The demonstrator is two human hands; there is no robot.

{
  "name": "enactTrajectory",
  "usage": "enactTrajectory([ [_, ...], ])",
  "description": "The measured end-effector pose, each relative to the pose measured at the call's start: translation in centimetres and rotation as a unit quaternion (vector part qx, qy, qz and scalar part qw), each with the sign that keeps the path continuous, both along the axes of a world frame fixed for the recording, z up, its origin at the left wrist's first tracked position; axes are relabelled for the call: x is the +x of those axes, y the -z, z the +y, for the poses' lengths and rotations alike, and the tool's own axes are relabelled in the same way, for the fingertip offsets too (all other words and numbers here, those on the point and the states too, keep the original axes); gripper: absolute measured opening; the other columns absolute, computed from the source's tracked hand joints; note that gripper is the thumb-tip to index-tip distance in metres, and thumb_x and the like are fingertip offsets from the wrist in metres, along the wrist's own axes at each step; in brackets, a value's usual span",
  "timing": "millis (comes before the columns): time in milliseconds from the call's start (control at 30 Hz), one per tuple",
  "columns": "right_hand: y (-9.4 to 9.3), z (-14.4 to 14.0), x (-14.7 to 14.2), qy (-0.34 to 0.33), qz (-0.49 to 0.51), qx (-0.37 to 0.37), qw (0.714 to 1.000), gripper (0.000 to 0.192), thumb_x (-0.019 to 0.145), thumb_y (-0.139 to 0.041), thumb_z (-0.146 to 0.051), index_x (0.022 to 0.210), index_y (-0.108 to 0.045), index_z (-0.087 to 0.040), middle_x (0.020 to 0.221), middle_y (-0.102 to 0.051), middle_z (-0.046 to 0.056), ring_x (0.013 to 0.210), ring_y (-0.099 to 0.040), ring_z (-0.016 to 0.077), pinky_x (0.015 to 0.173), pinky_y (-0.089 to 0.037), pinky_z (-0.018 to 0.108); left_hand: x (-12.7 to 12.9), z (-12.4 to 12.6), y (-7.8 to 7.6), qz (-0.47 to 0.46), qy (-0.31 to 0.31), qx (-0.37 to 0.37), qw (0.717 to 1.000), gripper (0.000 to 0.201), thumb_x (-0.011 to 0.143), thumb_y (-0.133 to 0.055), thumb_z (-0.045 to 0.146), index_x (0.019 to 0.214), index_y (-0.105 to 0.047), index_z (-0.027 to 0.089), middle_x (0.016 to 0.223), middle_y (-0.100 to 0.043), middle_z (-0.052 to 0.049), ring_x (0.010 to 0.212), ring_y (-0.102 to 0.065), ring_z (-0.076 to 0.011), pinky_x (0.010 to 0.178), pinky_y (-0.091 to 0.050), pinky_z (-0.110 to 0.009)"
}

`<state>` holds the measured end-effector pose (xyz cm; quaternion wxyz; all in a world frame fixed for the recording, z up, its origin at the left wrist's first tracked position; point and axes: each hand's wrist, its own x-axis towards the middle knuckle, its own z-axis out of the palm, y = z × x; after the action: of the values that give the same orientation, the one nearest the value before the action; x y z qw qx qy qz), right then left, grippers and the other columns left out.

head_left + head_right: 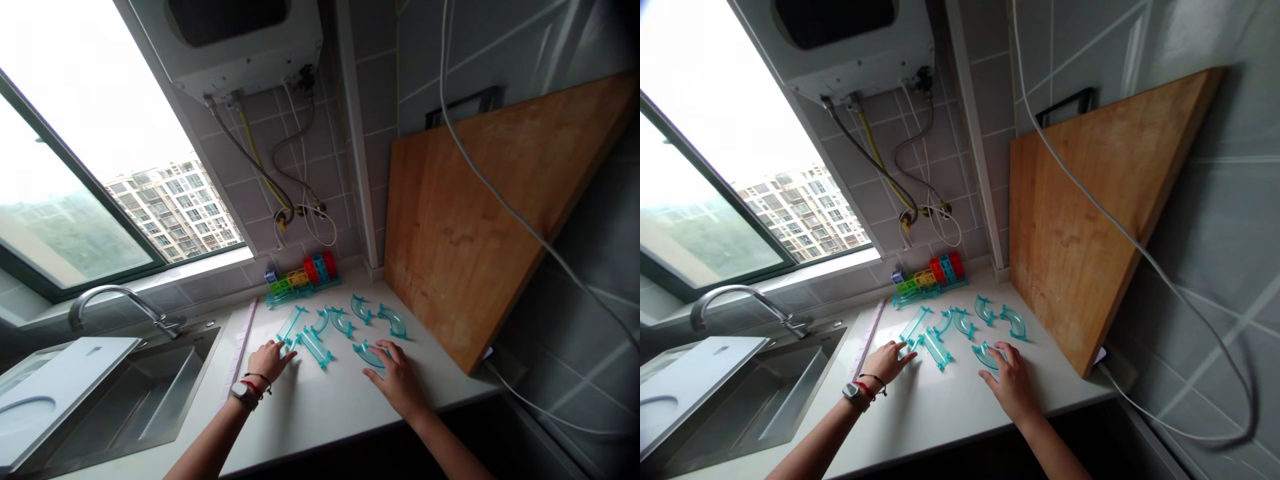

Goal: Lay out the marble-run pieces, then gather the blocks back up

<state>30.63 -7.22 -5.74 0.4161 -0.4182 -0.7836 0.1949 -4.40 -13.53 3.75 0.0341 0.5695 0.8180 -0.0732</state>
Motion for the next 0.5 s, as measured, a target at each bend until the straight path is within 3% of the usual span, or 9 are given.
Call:
enactTrajectory([
  [100, 0.3, 0.0, -0.2, 0.012, 0.003, 0.013, 1.0, 0.045, 0.084, -0.077, -0.029, 0.129, -0.067, -0.028, 0.133, -0.063, 0.013, 0.124, -0.064, 0.0371, 0.104, -0.057, 0.055, -1.4, 1.8, -1.8, 0.007, -0.012, -0.033, 0.999, 0.045, 0.101, -0.058, 0.057, 0.116, -0.07, 0.016, 0.108, -0.073, -0.009, 0.094, -0.071, -0.022, 0.086, -0.059, -0.043],
  [267, -0.2, 0.0, -0.6, -0.015, -0.055, 0.017, 0.998, 0.043, 0.084, -0.073, -0.022, 0.126, -0.067, -0.031, 0.133, -0.064, 0.01, 0.128, -0.061, 0.0359, 0.109, -0.053, 0.056, -4.2, 7.5, -4.4, 0.034, -0.02, -0.033, 0.999, 0.037, 0.101, -0.064, 0.043, 0.126, -0.066, 0.016, 0.124, -0.069, -0.01, 0.106, -0.069, -0.024, 0.092, -0.059, -0.046],
  [400, -0.7, -0.1, -0.8, -0.022, -0.085, 0.017, 0.996, 0.043, 0.084, -0.071, -0.02, 0.126, -0.068, -0.029, 0.133, -0.065, 0.01, 0.127, -0.062, 0.0347, 0.108, -0.053, 0.054, -5.6, 12.2, -4.5, 0.054, -0.008, 0.001, 0.999, 0.04, 0.1, -0.066, 0.038, 0.134, -0.062, 0.017, 0.134, -0.064, -0.012, 0.116, -0.066, -0.027, 0.097, -0.058, -0.05],
  [500, -0.8, -0.2, -0.9, -0.022, -0.088, 0.017, 0.996, 0.045, 0.084, -0.071, -0.019, 0.128, -0.067, -0.029, 0.134, -0.065, 0.011, 0.128, -0.061, 0.0346, 0.108, -0.053, 0.054, -5.8, 14.2, -3.8, 0.059, 0.004, 0.017, 0.998, 0.042, 0.1, -0.067, 0.036, 0.137, -0.06, 0.018, 0.139, -0.062, -0.012, 0.12, -0.065, -0.0285, 0.099, -0.057, -0.052],
])
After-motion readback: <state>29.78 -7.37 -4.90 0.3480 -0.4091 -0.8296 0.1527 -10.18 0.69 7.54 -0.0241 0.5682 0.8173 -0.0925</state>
